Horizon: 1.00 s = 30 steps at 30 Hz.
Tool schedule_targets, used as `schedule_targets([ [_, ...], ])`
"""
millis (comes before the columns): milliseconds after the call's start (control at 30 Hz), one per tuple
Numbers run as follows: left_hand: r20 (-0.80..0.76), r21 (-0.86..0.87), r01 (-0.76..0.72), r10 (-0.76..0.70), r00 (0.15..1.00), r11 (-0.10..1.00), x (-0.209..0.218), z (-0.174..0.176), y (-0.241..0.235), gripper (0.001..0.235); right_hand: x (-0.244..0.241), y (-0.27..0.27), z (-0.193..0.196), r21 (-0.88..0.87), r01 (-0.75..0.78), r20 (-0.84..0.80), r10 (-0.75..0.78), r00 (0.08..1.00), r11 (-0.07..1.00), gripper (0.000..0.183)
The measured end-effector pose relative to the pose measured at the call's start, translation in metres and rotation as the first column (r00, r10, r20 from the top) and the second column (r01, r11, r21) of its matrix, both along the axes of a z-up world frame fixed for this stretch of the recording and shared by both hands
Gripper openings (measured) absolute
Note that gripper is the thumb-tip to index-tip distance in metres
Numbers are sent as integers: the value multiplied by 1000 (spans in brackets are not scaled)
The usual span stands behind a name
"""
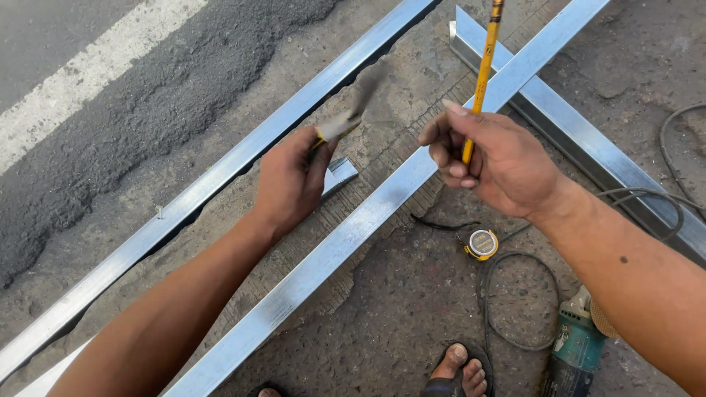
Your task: Measuring and marking galvanized steel studs using a tape measure, pencil, and combination square.
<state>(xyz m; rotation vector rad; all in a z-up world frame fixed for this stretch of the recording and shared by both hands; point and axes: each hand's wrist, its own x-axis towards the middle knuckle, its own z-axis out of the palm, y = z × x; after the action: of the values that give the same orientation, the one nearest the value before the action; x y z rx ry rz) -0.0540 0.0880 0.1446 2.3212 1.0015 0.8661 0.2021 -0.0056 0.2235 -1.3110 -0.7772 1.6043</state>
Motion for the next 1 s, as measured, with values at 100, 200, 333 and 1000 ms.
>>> schedule_targets([
  [100, 274, -445, 56, 77, 959, 894, 0, 9, -1, 25, 11, -3, -26, 65, 137, 73, -142, 987, 988, 42],
  [200, 421, -806, 231, 253, 871, 544, -1, -11, -4, 32, 9, -16, -57, -47, 90, 317, -70, 946, 995, 27],
  [333, 287, -937, 192, 326, 901, 293, -15, -65, -16, 27, -6, -50, -81, -270, -110, 443, 225, 868, 956, 49],
  [1000, -401, -217, -68, -25, 916, 974, 7, -88, -94, 57, 13, -94, -173, -327, -39, 323, 151, 934, 944, 28],
])
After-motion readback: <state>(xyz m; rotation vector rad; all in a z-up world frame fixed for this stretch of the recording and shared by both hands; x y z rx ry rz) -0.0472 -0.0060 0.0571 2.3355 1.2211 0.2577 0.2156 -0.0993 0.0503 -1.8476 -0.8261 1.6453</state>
